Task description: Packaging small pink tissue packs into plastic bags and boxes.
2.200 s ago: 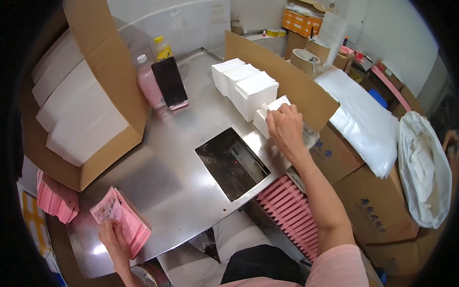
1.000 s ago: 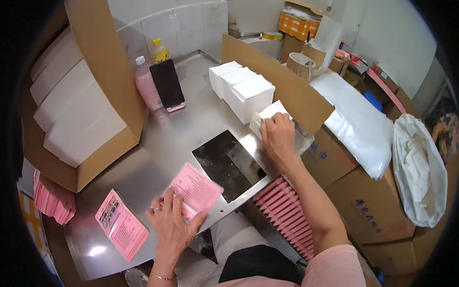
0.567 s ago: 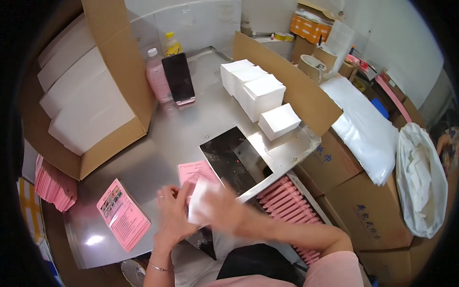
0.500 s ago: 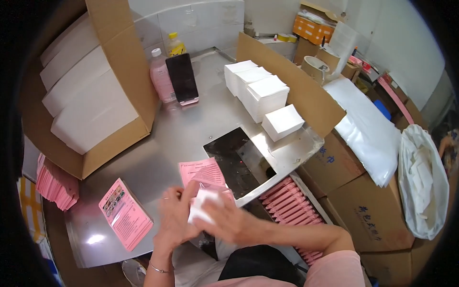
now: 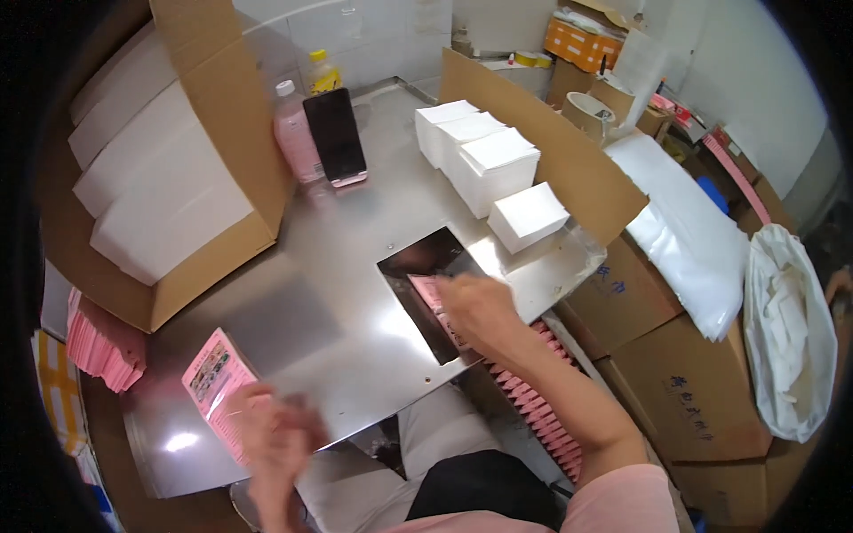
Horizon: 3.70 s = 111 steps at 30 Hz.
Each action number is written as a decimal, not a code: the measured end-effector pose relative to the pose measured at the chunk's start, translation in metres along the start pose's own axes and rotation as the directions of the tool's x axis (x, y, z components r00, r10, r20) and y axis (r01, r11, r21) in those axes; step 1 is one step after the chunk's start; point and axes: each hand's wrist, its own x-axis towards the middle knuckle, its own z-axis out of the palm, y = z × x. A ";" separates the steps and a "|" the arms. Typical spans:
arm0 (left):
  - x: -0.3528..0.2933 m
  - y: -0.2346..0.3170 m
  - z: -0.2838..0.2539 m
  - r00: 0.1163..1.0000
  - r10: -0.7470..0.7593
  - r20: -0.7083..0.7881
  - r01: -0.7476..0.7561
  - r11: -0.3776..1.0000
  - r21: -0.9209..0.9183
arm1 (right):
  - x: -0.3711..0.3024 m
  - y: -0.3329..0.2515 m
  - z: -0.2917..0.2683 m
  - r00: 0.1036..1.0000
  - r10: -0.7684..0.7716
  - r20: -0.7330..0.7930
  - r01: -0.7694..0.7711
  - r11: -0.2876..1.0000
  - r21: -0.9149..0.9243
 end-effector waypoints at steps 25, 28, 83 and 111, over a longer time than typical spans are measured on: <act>0.034 0.037 0.078 0.979 0.132 0.155 -0.125 0.991 -0.053 | 0.015 0.108 -0.014 0.847 0.005 -0.531 -0.077 0.990 -0.114; 0.033 0.046 0.092 0.955 0.215 0.202 -0.177 0.966 -0.189 | 0.013 0.102 -0.016 0.797 -0.004 -0.604 -0.104 0.984 -0.144; 0.049 0.057 0.062 0.936 0.237 0.259 -0.223 0.971 -0.081 | -0.017 -0.058 0.054 0.838 -0.524 -0.156 0.517 0.852 -0.083; 0.011 -0.023 -0.012 0.977 -0.212 -0.039 0.210 0.976 -0.058 | 0.018 0.093 0.010 0.839 0.011 -0.545 -0.140 0.971 -0.195</act>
